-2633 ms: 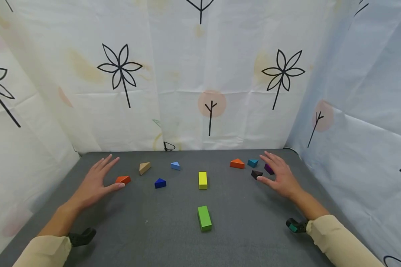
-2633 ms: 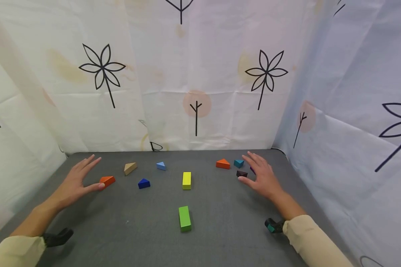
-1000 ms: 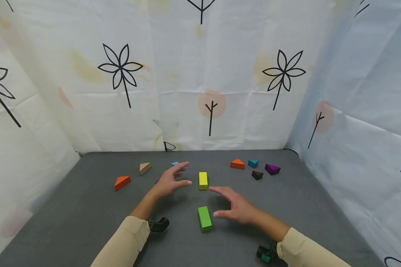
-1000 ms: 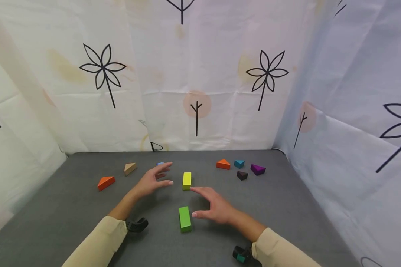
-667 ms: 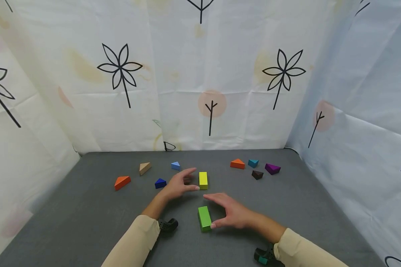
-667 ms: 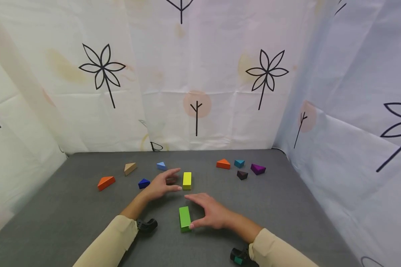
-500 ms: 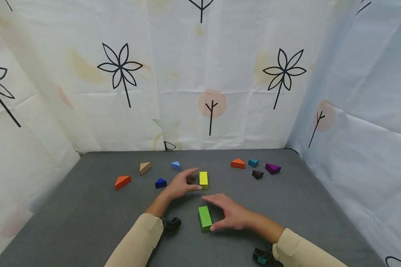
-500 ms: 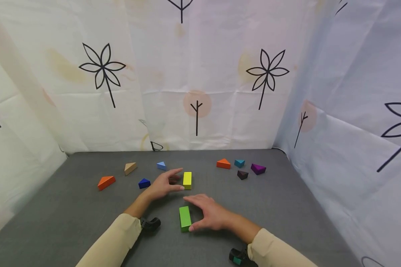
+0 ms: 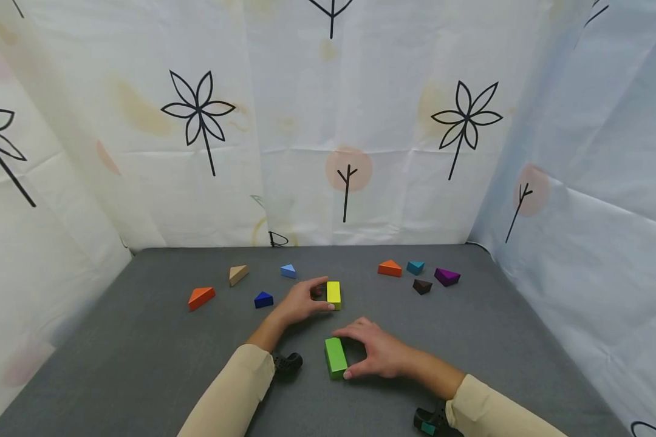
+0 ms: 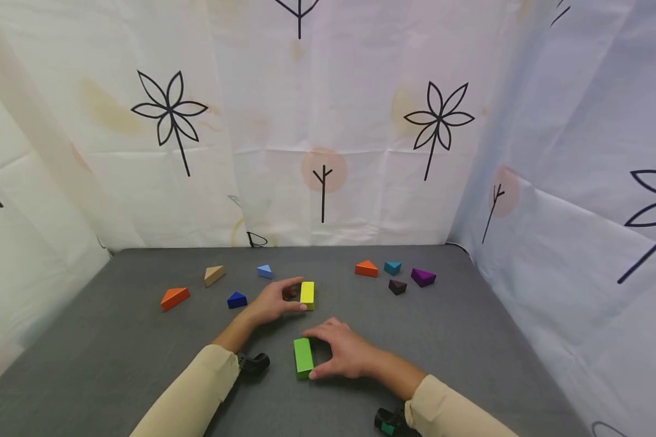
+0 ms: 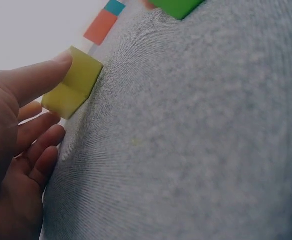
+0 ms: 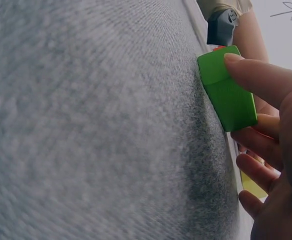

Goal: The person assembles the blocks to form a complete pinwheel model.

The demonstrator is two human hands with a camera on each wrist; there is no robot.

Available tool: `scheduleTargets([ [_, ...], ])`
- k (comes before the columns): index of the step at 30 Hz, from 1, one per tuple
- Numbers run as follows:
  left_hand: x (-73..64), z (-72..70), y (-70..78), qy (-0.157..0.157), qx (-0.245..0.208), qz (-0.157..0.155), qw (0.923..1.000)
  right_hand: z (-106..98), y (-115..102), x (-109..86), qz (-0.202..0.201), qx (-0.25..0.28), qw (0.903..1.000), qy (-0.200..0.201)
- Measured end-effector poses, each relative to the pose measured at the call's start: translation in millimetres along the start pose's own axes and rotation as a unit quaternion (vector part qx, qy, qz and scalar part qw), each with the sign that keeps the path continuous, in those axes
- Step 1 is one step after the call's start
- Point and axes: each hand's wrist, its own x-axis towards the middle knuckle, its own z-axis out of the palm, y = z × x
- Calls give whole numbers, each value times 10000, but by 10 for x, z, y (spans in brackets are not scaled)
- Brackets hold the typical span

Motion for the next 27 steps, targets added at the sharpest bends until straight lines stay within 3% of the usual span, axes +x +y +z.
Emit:
scheduleTargets([
  [10,10,4,-33,144,-43,-125,9998,-24,-31,13,242,88,9996,93],
  [27,-110,-45,4,181,-314,-137,9992,-122,103,17,156,-192,9941,1055],
])
